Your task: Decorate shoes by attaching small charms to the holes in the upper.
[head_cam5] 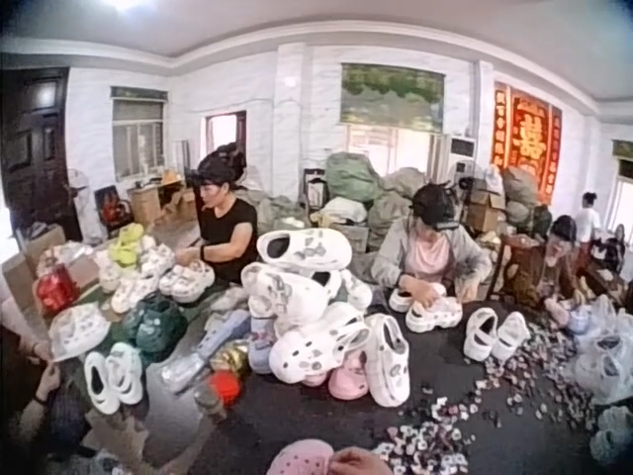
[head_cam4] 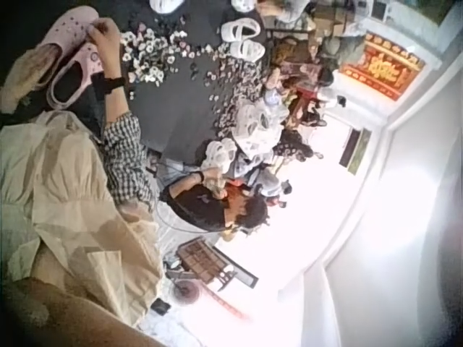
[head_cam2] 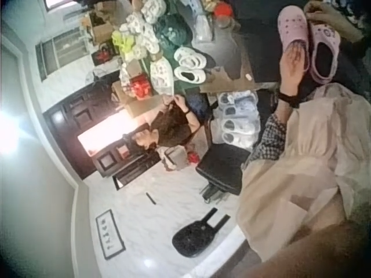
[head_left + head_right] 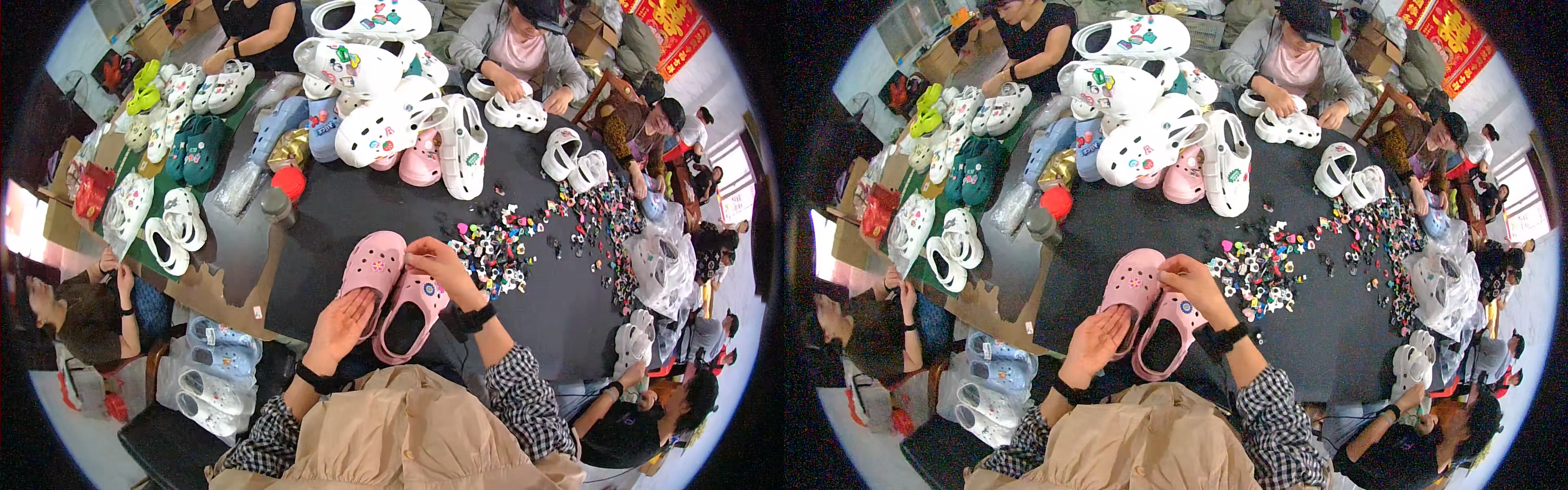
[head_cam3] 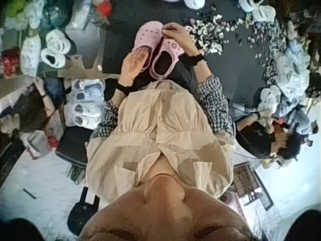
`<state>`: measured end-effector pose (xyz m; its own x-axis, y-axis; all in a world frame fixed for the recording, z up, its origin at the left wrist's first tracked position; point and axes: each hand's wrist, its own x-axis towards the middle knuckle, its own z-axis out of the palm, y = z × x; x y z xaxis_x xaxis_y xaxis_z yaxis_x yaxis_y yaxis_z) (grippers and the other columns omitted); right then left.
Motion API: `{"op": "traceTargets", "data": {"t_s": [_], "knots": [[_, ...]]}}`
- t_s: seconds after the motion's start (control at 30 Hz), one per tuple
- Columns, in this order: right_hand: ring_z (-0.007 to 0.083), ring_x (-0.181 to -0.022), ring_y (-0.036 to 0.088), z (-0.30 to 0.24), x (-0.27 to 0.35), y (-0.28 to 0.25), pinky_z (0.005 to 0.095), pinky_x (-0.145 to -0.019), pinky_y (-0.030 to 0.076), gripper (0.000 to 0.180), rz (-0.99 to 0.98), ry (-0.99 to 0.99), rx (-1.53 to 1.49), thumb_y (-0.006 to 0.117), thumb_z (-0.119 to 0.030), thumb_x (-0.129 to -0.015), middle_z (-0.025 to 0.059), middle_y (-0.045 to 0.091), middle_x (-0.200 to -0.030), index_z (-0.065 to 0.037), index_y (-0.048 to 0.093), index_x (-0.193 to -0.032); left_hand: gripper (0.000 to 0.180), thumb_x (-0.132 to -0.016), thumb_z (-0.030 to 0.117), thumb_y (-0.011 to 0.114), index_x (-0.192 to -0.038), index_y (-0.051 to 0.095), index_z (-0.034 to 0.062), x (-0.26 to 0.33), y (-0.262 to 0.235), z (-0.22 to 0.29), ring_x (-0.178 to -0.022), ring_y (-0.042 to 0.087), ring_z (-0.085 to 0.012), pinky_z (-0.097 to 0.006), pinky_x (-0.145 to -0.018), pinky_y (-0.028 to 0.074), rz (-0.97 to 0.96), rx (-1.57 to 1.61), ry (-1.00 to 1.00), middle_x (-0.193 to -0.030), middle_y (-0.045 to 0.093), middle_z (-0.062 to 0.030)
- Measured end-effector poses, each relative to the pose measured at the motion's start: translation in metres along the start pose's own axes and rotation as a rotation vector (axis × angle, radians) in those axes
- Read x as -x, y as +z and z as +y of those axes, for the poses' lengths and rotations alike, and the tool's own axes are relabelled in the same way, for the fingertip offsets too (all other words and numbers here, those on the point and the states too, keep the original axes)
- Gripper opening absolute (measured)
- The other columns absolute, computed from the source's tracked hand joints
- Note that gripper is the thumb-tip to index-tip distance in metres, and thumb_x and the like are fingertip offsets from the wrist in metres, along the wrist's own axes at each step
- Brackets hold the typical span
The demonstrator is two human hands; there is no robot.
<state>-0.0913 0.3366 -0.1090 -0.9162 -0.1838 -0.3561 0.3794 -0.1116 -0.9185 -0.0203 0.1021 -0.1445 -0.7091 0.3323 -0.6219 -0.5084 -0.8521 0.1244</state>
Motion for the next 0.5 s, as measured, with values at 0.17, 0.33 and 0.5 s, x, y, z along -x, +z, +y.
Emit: {"op": "traceTargets", "data": {"t_s": [0.17, 0.33, 0.5], "knots": [[0.0146, -0.071, 0.064, 0.016, -0.042, 0.019, 0.0272, -0.066, 0.050, 0.017, 0.088, -0.159, 0.461, 0.070, -0.011, -0.075, 0.0090, 0.067, -0.076, 0.001, 0.064, -0.086, 0.027, -0.094, 0.016, 0.042, -0.103, 0.050, -0.0082, -0.013, 0.004, -0.011, -0.120, 0.047, -0.0310, -0.041, -0.111, 0.032, -0.238, 0.141, 0.007, -0.110, 0.057, -0.0189], [0.0205, -0.072, 0.067, 0.025, -0.058, 0.023, 0.0313, -0.068, 0.051, 0.023, 0.096, -0.211, 0.665, 0.072, -0.018, -0.071, 0.0116, 0.068, -0.076, -0.001, 0.067, -0.085, 0.024, -0.093, 0.018, 0.045, -0.099, 0.053, -0.0034, -0.018, 0.002, -0.012, -0.113, 0.051, -0.0283, -0.041, -0.109, 0.034, -0.276, 0.140, -0.014, -0.101, 0.058, -0.0142], [0.0332, -0.088, 0.060, 0.026, -0.061, 0.025, 0.0407, -0.075, 0.049, 0.016, 0.084, -0.201, 0.917, 0.072, -0.018, -0.069, 0.0155, 0.060, -0.088, -0.005, 0.065, -0.076, 0.029, -0.089, 0.020, 0.056, -0.109, 0.052, -0.0004, -0.021, 0.002, -0.008, -0.112, 0.051, -0.0276, -0.043, -0.107, 0.037, -0.062, 0.087, -0.057, -0.112, 0.056, -0.0128]]}}
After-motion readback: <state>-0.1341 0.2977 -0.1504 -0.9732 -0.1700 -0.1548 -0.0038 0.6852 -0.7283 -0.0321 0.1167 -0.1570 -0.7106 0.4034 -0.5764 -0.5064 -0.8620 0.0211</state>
